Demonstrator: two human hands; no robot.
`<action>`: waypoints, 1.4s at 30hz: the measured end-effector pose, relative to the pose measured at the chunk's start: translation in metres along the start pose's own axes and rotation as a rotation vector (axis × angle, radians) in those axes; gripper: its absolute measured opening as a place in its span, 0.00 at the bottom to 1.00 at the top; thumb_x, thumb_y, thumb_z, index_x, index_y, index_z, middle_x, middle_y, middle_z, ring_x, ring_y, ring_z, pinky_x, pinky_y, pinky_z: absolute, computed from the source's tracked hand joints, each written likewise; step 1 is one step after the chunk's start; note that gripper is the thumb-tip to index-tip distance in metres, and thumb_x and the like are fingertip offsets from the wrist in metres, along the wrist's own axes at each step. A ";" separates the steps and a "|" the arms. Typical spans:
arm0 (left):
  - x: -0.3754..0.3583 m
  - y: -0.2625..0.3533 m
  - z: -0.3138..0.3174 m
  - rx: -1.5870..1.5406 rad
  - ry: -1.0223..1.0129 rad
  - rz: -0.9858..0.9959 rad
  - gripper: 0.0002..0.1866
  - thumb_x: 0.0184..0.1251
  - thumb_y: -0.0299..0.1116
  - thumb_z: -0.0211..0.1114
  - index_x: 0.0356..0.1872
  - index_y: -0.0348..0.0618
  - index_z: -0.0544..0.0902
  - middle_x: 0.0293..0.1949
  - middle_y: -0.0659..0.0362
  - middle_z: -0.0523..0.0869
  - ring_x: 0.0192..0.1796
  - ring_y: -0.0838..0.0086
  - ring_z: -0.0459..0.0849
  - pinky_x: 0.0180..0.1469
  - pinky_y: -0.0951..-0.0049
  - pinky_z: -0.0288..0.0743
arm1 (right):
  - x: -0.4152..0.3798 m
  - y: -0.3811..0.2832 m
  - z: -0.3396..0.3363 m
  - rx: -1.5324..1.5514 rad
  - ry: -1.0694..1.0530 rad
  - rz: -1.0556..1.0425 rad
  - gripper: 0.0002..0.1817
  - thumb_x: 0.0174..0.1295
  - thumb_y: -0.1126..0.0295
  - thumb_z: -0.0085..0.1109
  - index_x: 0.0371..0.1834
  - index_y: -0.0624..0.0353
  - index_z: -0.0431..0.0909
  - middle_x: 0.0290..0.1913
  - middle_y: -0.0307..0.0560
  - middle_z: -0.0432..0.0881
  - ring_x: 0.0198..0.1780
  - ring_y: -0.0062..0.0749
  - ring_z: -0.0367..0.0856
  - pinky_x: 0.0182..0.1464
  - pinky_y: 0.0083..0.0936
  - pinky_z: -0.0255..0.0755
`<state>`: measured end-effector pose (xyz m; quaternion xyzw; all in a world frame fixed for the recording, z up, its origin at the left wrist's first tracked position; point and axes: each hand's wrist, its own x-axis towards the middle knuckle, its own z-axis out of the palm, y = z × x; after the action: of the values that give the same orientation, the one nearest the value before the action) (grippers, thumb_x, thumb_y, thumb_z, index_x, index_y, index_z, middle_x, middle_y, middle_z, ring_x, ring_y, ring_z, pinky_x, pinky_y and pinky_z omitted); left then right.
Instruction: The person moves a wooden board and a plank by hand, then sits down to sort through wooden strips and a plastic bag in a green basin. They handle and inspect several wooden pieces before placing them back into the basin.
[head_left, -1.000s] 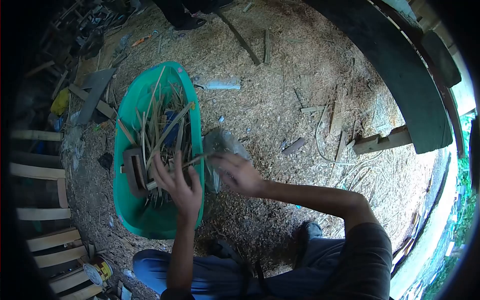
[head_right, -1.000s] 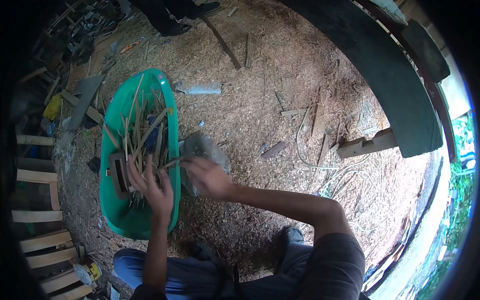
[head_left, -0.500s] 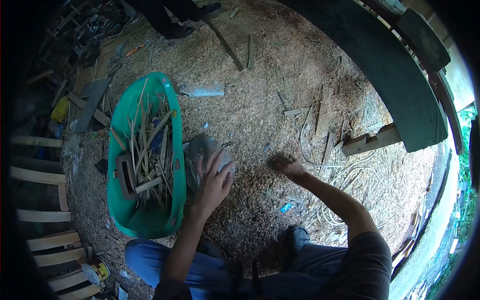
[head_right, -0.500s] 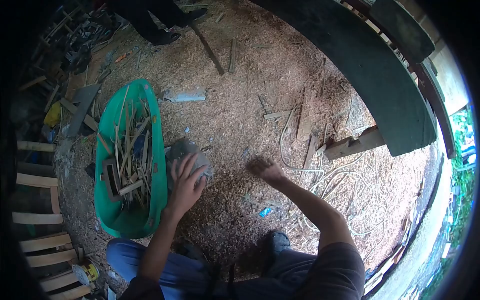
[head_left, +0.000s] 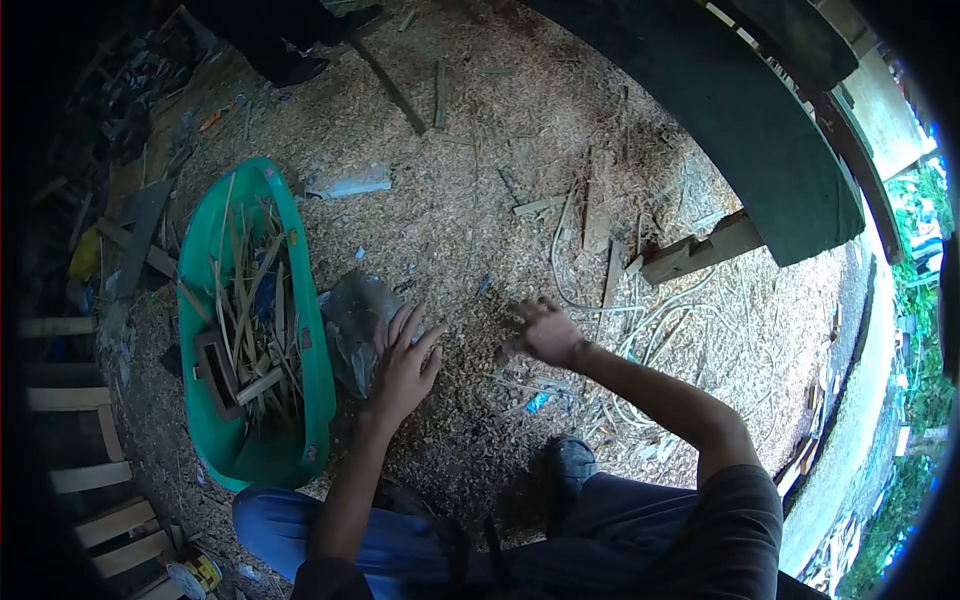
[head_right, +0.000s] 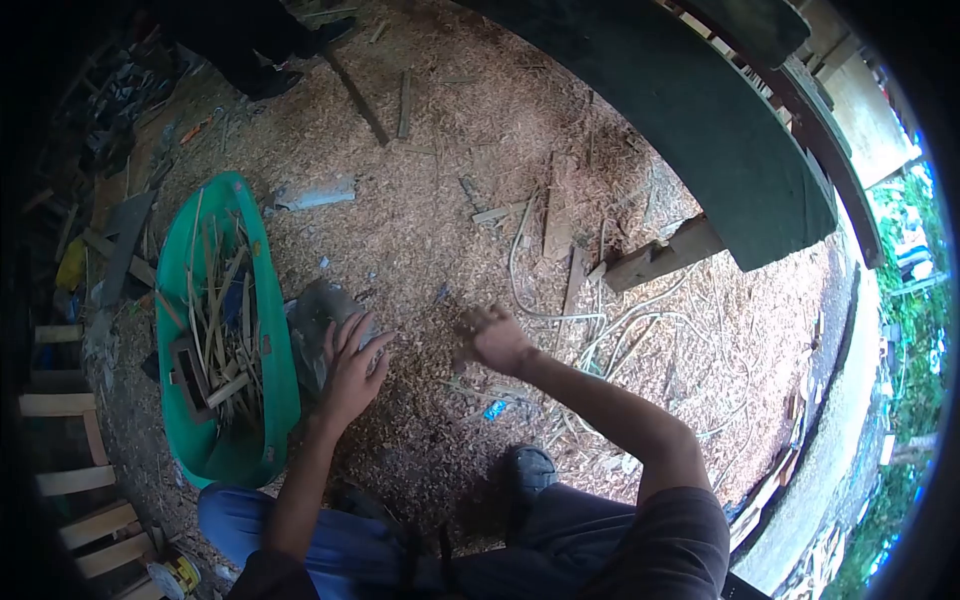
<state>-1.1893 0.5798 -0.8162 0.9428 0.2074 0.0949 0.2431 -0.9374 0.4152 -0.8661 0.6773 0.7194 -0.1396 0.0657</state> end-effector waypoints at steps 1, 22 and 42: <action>0.002 0.000 0.002 -0.004 0.007 0.011 0.17 0.79 0.38 0.61 0.64 0.49 0.83 0.76 0.51 0.67 0.81 0.55 0.58 0.81 0.37 0.43 | -0.007 0.015 -0.002 -0.106 0.031 0.106 0.28 0.76 0.47 0.49 0.73 0.46 0.72 0.73 0.52 0.71 0.74 0.43 0.68 0.75 0.48 0.65; 0.017 0.082 0.033 0.032 -0.240 0.049 0.18 0.78 0.38 0.62 0.64 0.47 0.83 0.78 0.49 0.65 0.81 0.49 0.56 0.79 0.43 0.55 | -0.091 0.096 0.095 0.490 0.344 1.053 0.39 0.56 0.58 0.70 0.69 0.57 0.63 0.66 0.71 0.70 0.65 0.65 0.72 0.63 0.50 0.75; -0.039 0.073 -0.079 0.295 0.021 0.049 0.27 0.71 0.32 0.67 0.71 0.49 0.76 0.77 0.48 0.64 0.79 0.50 0.58 0.77 0.42 0.58 | -0.011 -0.015 -0.085 -0.045 0.639 -0.135 0.32 0.56 0.71 0.64 0.67 0.54 0.74 0.59 0.44 0.84 0.54 0.31 0.84 0.60 0.35 0.69</action>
<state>-1.2210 0.5379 -0.7142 0.9720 0.1986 0.0791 0.0973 -0.9437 0.4287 -0.7805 0.6361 0.7496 0.0922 -0.1578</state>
